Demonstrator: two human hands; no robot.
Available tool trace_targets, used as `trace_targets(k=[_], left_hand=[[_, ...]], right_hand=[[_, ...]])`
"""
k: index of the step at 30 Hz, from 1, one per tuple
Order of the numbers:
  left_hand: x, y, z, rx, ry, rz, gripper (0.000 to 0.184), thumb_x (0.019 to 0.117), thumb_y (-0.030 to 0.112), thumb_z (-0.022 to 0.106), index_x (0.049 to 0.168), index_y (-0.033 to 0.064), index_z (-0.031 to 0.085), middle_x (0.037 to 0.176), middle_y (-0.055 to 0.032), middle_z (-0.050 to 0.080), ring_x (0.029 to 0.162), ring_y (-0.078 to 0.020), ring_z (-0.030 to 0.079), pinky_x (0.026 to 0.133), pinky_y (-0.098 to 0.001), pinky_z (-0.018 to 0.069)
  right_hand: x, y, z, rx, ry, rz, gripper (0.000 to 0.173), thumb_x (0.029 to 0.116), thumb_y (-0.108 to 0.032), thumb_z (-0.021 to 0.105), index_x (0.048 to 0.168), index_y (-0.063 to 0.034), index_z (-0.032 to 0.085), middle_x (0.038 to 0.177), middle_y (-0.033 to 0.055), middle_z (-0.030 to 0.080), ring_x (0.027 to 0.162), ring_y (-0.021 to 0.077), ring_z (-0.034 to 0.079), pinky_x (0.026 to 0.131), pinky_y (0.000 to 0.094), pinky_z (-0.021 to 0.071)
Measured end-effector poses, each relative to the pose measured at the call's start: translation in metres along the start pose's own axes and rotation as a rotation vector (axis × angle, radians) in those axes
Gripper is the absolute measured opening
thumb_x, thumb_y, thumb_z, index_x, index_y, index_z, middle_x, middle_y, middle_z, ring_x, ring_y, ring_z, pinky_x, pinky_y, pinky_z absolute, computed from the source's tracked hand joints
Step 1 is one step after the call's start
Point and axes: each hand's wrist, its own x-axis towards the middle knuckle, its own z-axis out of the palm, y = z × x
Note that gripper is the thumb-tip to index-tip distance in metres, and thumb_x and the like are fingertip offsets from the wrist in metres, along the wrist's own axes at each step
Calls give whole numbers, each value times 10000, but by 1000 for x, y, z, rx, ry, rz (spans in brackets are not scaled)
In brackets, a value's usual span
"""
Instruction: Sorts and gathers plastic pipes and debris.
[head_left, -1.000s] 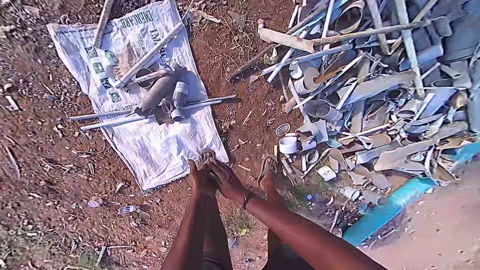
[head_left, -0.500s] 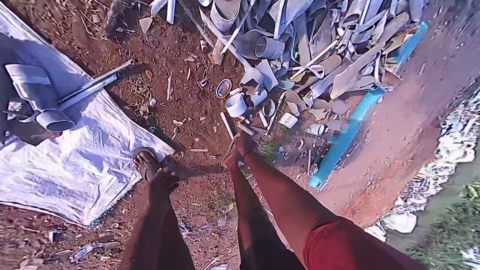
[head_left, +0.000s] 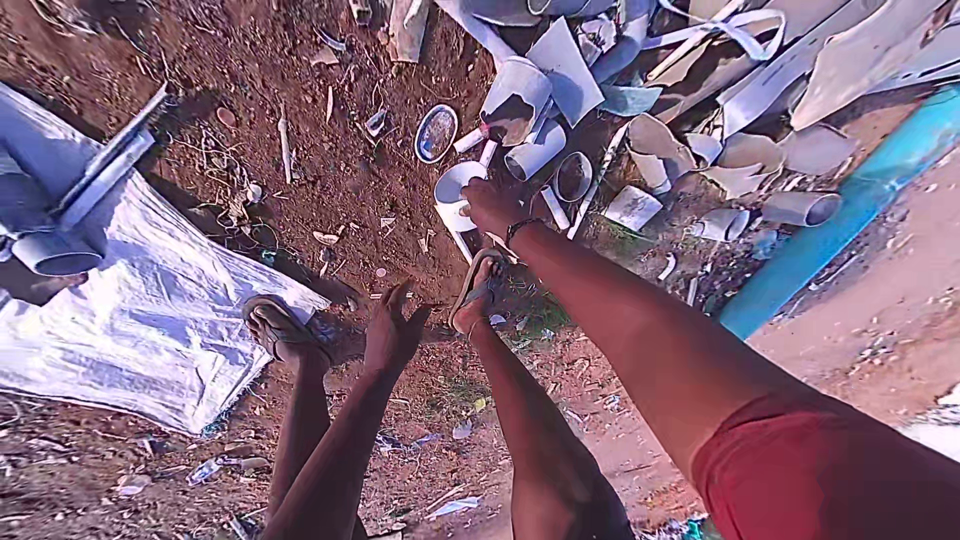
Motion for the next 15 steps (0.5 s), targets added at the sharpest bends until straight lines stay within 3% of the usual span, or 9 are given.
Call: trace_targets(k=[2,4,5,6,7,9,11,13,15], left_hand=[[11,17,2,237,110,131,794,897,442,760,1553,128,440,1655,-186,284,1549,-380,199,1219,-617,196],[17,25,0,389,170,251,826,859,556,746,1513,114,500,1666,-205,252,1565,-410,119,1212,-679,96],[18,29,-4,417,121,257,721,879,571,722,1404,90,606,1630,-189,344,1561,-388,163,1217,-680,56],[16,32,-9,424,41,235,578,910,544,707,1230,63,701,1527,-165,502,1528,-356,284,1222,-671,47],[15,35,-12,446,-46,204,495,954,493,679,1142,39,734,1363,-157,641,1439,-339,442,1229,-655,74],[13,34,-18,462,-189,109,432,1017,414,615,1065,-1,726,1130,-171,713,1239,-332,601,1232,-557,203],[12,18,-18,416,-186,45,441,1045,401,570,1067,-18,707,1044,-198,716,1135,-355,644,1167,-544,315],[8,-4,-15,399,-114,-24,446,1063,405,530,1078,-3,709,1009,-186,725,1097,-338,670,1192,-542,293],[7,-23,-16,384,-69,-89,454,1065,405,524,1048,-8,713,970,-191,722,1053,-337,681,1173,-536,323]], right_hand=[[-37,-14,0,137,-93,-186,239,989,-202,663,1121,-11,720,1165,203,679,1109,377,655,959,583,505],[-68,-29,3,331,-227,-338,142,944,-98,667,1042,-16,729,1075,173,702,1033,314,668,924,530,516],[-81,-35,2,468,-291,-356,150,939,-50,659,1064,-2,727,1082,168,698,1028,284,660,933,494,508],[-87,-36,7,646,-308,-348,170,933,-16,661,1084,11,735,1080,149,702,999,233,662,921,431,523],[-88,-33,16,877,-289,-301,160,936,-10,663,1080,21,727,1048,115,705,925,166,664,863,352,548],[-73,-23,37,1306,-147,-113,179,961,-34,661,1128,30,674,1020,87,702,816,117,671,762,294,597],[-38,-7,56,1190,145,158,241,963,-148,707,1157,-7,694,974,95,705,773,151,664,706,331,581],[2,7,72,805,249,425,334,948,-290,726,1186,-57,717,1121,143,727,1018,275,702,903,492,564],[34,7,89,551,193,522,483,919,-365,749,1284,-60,666,1288,194,653,1212,355,632,1020,565,512]])
